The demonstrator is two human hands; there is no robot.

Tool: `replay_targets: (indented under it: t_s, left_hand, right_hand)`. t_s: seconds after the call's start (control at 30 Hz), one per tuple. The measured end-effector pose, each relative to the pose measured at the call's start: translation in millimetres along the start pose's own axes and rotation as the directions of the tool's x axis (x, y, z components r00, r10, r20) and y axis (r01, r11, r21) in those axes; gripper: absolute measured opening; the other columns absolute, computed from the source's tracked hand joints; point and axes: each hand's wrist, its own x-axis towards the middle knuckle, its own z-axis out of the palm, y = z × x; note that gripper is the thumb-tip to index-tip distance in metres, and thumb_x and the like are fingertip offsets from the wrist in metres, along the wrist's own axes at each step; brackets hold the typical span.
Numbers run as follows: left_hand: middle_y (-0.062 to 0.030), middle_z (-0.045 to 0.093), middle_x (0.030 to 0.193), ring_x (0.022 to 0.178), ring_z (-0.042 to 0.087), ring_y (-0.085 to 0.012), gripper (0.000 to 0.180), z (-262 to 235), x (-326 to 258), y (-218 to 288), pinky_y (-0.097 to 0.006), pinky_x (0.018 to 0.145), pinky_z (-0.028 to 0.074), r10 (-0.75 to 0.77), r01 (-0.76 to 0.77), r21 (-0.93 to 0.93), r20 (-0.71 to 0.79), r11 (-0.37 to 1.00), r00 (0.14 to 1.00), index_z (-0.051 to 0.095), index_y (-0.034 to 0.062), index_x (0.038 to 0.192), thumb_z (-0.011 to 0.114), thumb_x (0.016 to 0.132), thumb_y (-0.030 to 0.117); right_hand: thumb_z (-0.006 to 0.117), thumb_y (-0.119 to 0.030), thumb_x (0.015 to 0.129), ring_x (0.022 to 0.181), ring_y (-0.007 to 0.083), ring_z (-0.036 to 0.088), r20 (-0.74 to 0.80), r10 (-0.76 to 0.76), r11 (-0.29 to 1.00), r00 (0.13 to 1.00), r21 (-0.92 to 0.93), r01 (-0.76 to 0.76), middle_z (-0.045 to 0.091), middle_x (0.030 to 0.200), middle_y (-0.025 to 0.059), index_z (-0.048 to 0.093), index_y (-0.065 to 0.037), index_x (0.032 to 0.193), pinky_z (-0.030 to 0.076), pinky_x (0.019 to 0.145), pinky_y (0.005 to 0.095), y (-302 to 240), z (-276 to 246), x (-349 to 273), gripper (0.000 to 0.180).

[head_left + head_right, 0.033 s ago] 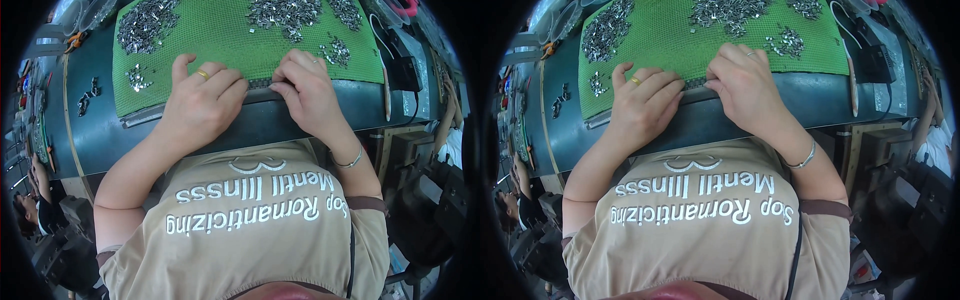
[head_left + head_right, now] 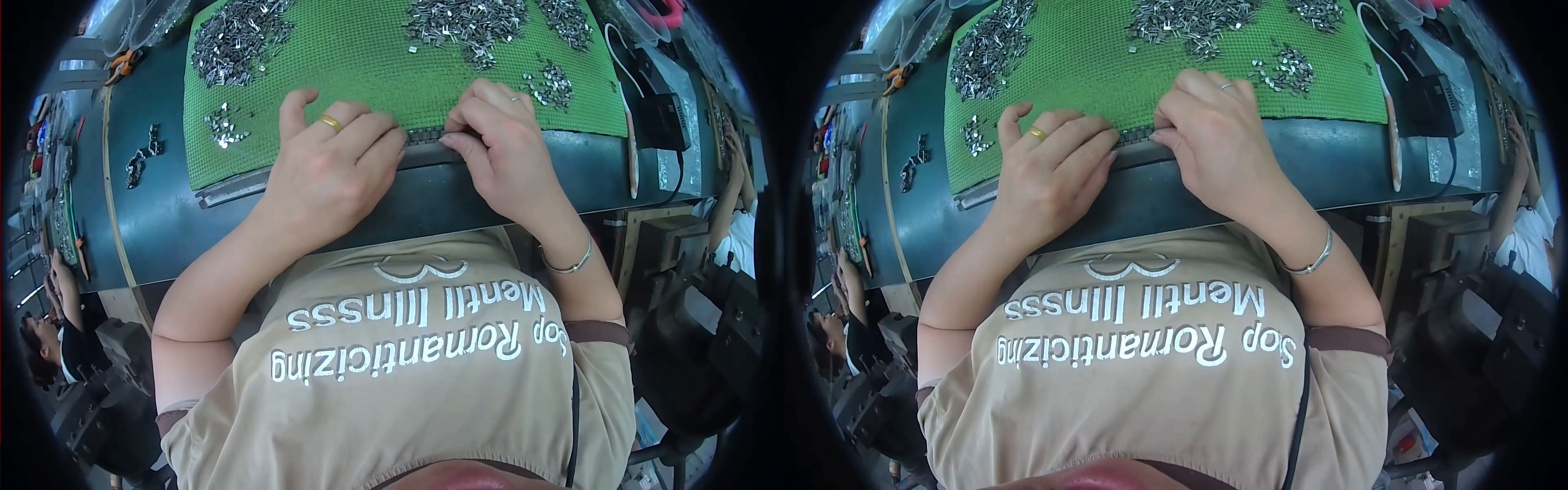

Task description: The person assembles small metal components onto a metal plate by hand, then secures them using a manual press.

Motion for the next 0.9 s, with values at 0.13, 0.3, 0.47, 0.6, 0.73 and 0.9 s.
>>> replay_targets:
  t_s: [0.13,0.3,0.47,0.6,0.73,0.9]
  left_hand:
    - [-0.0011,0.066,0.102,0.095,0.061,-0.0218,0.031,0.6,-9.9,-0.5,-0.048,0.091,0.034,-0.069,0.069,-0.032,-0.010,0.997,0.998,0.069,0.0102,0.105,0.076,0.075,0.014]
    - [-0.0026,0.063,0.102,0.095,0.059,-0.0217,0.039,-5.8,-11.6,3.5,-0.048,0.089,0.036,-0.134,0.134,-0.080,0.014,0.988,0.991,0.067,0.0094,0.106,0.080,0.071,0.022]
    - [-0.0049,0.060,0.098,0.089,0.058,-0.0243,0.047,-5.4,-24.2,-8.1,-0.042,0.086,0.036,-0.235,0.237,-0.041,0.036,0.971,0.971,0.067,0.0075,0.105,0.083,0.066,0.028]
    - [-0.0049,0.057,0.093,0.088,0.056,-0.0254,0.049,-2.5,-28.1,-16.9,-0.041,0.082,0.038,-0.166,0.168,-0.113,0.029,0.979,0.986,0.067,0.0082,0.102,0.084,0.063,0.033]
    - [-0.0062,0.060,0.100,0.094,0.058,-0.0266,0.041,-15.4,-18.1,-18.6,-0.042,0.081,0.039,-0.216,0.243,-0.182,0.156,0.953,0.964,0.067,0.0075,0.102,0.080,0.072,0.032]
    - [-0.0114,0.061,0.118,0.112,0.056,-0.0313,0.034,-2.1,39.7,-46.7,-0.050,0.094,0.040,-0.128,0.129,-0.121,0.012,0.984,0.992,0.063,0.0052,0.114,0.067,0.086,0.024]
  right_hand:
    - [0.070,-0.003,0.074,0.085,0.0277,0.055,0.047,-0.002,0.999,0.999,-0.052,0.005,0.056,0.083,0.0068,0.061,-0.006,0.079,0.036,0.077,0.0403,-5.2,-4.9,5.3,0.011]
    - [0.073,-0.004,0.075,0.074,0.0230,0.053,0.265,-0.019,0.998,0.964,0.071,0.001,0.052,0.076,0.0067,0.055,-0.002,0.077,0.039,0.071,0.0344,12.2,-18.3,17.6,0.018]
    - [0.076,0.000,0.073,0.061,0.0148,0.047,0.390,0.147,0.959,0.909,0.168,-0.228,0.049,0.066,0.0056,0.052,-0.001,0.074,0.038,0.057,0.0304,7.5,-24.1,35.3,0.023]
    - [0.078,-0.001,0.071,0.054,0.0145,0.042,0.511,0.143,0.962,0.848,0.131,-0.241,0.047,0.060,0.0056,0.050,0.001,0.075,0.038,0.052,0.0303,8.9,-26.6,43.8,0.028]
    - [0.076,-0.005,0.075,0.060,0.0173,0.049,0.583,0.054,0.981,0.811,0.121,-0.153,0.051,0.066,0.0076,0.055,0.002,0.079,0.040,0.056,0.0300,14.1,-35.6,51.8,0.022]
    - [0.068,-0.016,0.082,0.099,0.0274,0.059,0.131,-0.162,0.944,0.978,-0.267,0.192,0.064,0.102,0.0081,0.069,-0.005,0.096,0.042,0.081,0.0449,27.1,-9.2,56.5,0.018]
